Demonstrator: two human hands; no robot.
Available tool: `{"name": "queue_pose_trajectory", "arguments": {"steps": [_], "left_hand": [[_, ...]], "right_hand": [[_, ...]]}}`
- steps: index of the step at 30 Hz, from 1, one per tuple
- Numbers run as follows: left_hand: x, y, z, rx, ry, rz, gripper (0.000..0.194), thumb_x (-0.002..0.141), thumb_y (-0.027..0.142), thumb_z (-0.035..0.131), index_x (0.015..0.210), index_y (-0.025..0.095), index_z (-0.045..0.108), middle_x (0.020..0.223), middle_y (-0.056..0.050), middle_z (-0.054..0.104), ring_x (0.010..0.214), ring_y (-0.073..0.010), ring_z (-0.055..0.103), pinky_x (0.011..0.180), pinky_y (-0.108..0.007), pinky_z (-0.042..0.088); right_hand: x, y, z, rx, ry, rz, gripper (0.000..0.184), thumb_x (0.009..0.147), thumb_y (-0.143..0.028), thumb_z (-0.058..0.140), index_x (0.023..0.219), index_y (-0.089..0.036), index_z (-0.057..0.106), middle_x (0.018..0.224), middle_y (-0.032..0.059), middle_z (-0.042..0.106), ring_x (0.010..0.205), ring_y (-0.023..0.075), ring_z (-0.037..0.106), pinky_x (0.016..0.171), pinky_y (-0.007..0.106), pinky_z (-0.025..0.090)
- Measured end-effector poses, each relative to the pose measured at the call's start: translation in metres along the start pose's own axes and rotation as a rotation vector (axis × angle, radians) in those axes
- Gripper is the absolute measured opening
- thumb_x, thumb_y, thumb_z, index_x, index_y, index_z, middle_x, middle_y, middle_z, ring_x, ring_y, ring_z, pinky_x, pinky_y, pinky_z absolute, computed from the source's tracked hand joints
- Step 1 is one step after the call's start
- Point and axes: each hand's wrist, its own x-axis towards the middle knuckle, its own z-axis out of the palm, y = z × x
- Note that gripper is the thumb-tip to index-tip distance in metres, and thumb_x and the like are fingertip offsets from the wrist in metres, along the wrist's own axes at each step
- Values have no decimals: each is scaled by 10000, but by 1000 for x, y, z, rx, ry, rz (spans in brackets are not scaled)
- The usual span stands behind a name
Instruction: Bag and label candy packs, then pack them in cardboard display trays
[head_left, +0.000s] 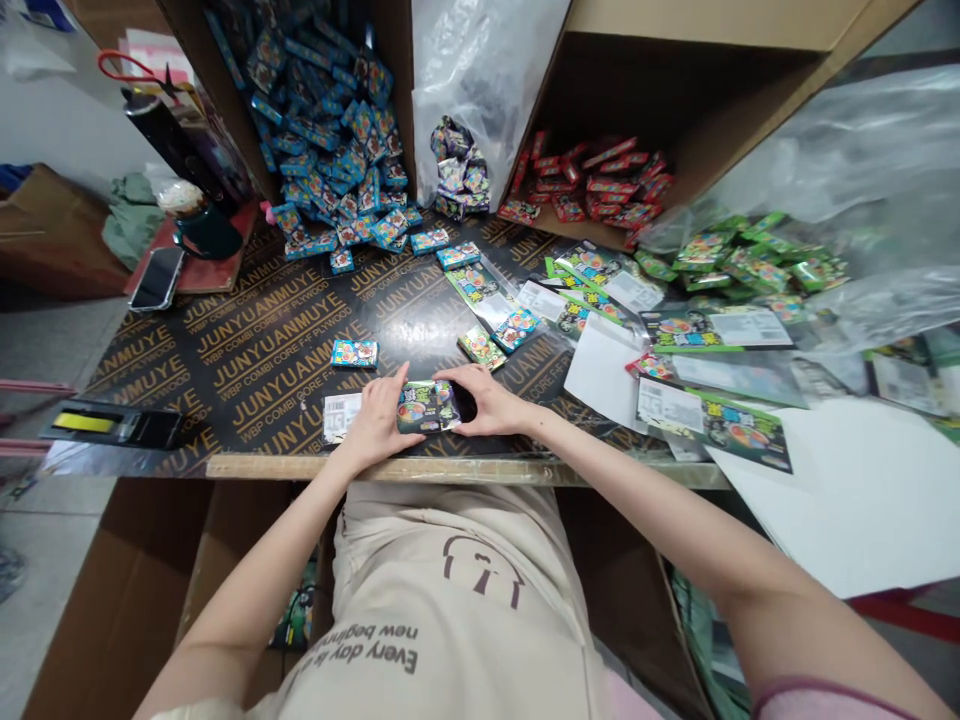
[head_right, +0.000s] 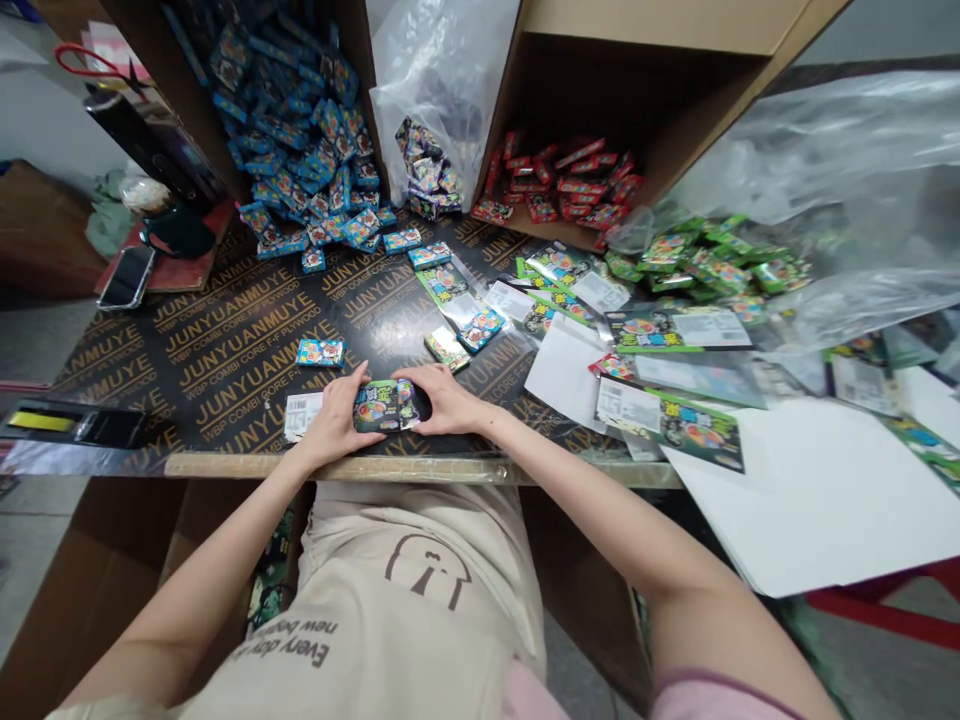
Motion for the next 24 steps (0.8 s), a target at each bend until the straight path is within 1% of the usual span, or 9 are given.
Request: {"name": "queue_pose_trajectory", "arguments": {"steps": [2, 5, 7, 10, 12, 14, 16, 20, 24], "left_hand": [[0, -1, 1, 5, 6, 6, 1174, 646, 381, 794, 1523, 222, 30, 1288, -138, 509, 1173, -327, 486, 1030, -484, 324], [0, -3, 2, 5, 30, 7, 1201, 635, 383, 806, 1523, 223, 12, 1289, -137, 515, 1170, -320, 493, 1031, -478, 325], [0, -4, 3, 5, 38, 1, 1199, 637, 394, 804, 1523, 222, 15, 1289, -140, 517, 1180, -324, 489, 1033, -481, 322], [0, -4, 3, 7, 35, -12, 1163, 659, 404, 785, 1524, 224, 29, 1294, -148, 516, 1191, -329, 485, 1034, -490, 317], [0, -3, 3, 7, 35, -19, 1151, 664, 401, 781, 1523, 225, 35, 1294, -148, 518, 1190, -328, 486, 1035, -491, 315], [1, -2, 2, 8, 35, -22, 1152, 657, 398, 786, 1522, 220, 47, 1287, -145, 524, 1186, -327, 488, 1038, -490, 314], [1, -2, 2, 14, 32, -24, 1149, 647, 393, 794, 1521, 207, 71, 1285, -148, 525, 1187, -327, 487, 1037, -487, 318], [0, -3, 1, 17, 21, -28, 1066, 648, 386, 789, 1507, 194, 188, 1307, -157, 518, 1200, -330, 482, 1045, -499, 318], [6, 14, -9, -172, 120, -120, 897, 592, 459, 817, 1379, 209, 467, 1335, -146, 517, 1257, -336, 446, 1095, -515, 272]], "right_hand": [[1, 1, 4, -15, -15, 0, 825, 739, -470, 713, 1438, -213, 358, 1349, 141, 533, 1215, 306, 488, 999, 448, 303], [-3, -5, 12, -91, 90, 103, 937, 701, -612, 711, 1465, -219, 336, 1300, 157, 566, 1199, 335, 484, 995, 477, 279], [-9, -15, 17, -69, 124, 158, 959, 725, -614, 691, 1493, -219, 275, 1185, 142, 641, 1155, 327, 514, 993, 486, 264], [-15, -27, 16, 46, 48, 132, 854, 844, -519, 604, 1520, -228, 171, 1174, 126, 668, 1165, 299, 528, 990, 472, 272], [-16, -22, 5, -2, 123, 176, 704, 886, -461, 549, 1493, -253, 260, 1256, 126, 628, 1178, 299, 522, 988, 477, 282], [-16, -4, -15, -193, 339, 337, 611, 875, -426, 537, 1438, -249, 378, 1316, 138, 575, 1196, 333, 490, 980, 507, 284], [-17, 24, -37, -400, 521, 529, 672, 805, -421, 584, 1421, -215, 412, 1367, 172, 508, 1232, 393, 427, 964, 547, 285], [-19, 64, -69, -459, 392, 654, 848, 643, -394, 689, 1420, -189, 419, 1271, 192, 560, 1163, 434, 464, 937, 596, 306], [-10, 42, -68, -206, 518, 485, 916, 606, -391, 741, 1432, -208, 389, 1333, 157, 528, 1215, 399, 467, 1022, 579, 290]]}}
